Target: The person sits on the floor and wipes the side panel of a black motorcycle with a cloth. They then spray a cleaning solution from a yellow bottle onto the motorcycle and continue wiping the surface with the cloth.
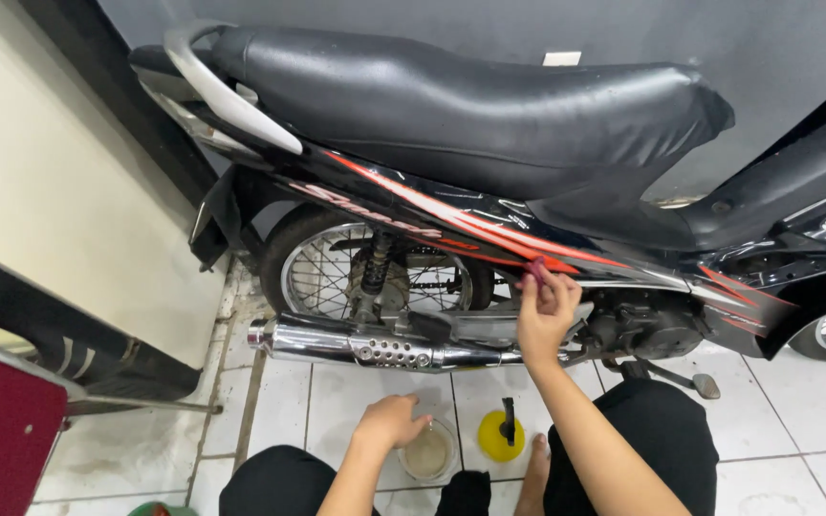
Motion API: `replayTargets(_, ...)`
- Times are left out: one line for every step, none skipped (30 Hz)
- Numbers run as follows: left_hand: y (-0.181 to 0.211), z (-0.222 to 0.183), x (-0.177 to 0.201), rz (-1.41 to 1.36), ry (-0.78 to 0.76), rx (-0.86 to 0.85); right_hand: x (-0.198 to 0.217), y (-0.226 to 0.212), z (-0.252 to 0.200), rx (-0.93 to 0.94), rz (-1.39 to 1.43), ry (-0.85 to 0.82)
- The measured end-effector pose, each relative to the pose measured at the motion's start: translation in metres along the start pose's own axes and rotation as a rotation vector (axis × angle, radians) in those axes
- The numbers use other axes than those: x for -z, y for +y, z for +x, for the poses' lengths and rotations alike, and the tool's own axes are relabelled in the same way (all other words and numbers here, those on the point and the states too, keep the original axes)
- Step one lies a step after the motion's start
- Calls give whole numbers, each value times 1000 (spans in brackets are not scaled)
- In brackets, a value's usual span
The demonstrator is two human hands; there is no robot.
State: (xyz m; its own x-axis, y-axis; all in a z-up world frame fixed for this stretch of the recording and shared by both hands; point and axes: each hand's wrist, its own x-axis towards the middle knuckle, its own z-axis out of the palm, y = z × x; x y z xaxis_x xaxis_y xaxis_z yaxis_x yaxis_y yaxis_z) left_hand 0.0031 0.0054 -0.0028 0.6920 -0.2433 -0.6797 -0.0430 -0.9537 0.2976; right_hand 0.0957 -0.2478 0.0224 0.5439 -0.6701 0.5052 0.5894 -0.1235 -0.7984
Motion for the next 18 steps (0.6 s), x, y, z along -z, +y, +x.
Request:
replayTargets(3, -6, 3, 2, -10, 9, -2, -3, -6, 6, 22, -75)
replayTargets(7, -12, 7, 4, -19, 18, -3, -5, -11, 11, 45, -149)
replayTargets(7, -14, 7, 7, -24, 21, -3, -3, -7, 7, 44, -146)
replayTargets(6, -17, 6, -17, -18, 6, -2, -1, -3, -13, 44, -52)
replayTargets(8, -18, 6, -41, -9, -13, -1, 1, 3, -27, 42, 42)
replayTargets(6, -16, 4, -38, -13, -15, 0, 4, 1, -28, 40, 46)
replayTargets(5, -13, 1, -11, -10, -15, 0, 7, -1, -34, 50, 13)
replayTargets(3, -11, -2, 15, -8, -15, -1, 10, -3, -40, 61, -20)
replayTargets(2, -9, -5, 14, -9, -14, -2, 7, -5, -41, 60, -22)
replayTargets(2, -7, -7, 30, -23, -10, -4, 3, -7, -41, 84, -53)
replayTargets(0, -6, -11, 45, -38, -3, -6, 0, -10, -44, 109, -86)
replayTargets(4, -11, -9, 42, -40, 0, -4, 0, -5, -49, 109, -89)
replayTargets(8, -15, -5, 36, -46, -8, -4, 1, 1, -118, 115, 16)
replayTargets(11, -20, -1, 30, -52, -17, -4, 1, 8, -187, 121, 122)
replayTargets(11, -21, 0, 33, -55, -16, -9, -1, 2, -190, 121, 124)
replayTargets(11, -22, 0, 23, -51, -15, -13, -3, -3, -201, 161, 45)
replayTargets(14, -21, 1, 10, -45, -18, -17, -5, -6, -209, 200, -38)
replayTargets(12, -19, -1, 9, -46, -19, -28, -8, -15, -209, 198, -39)
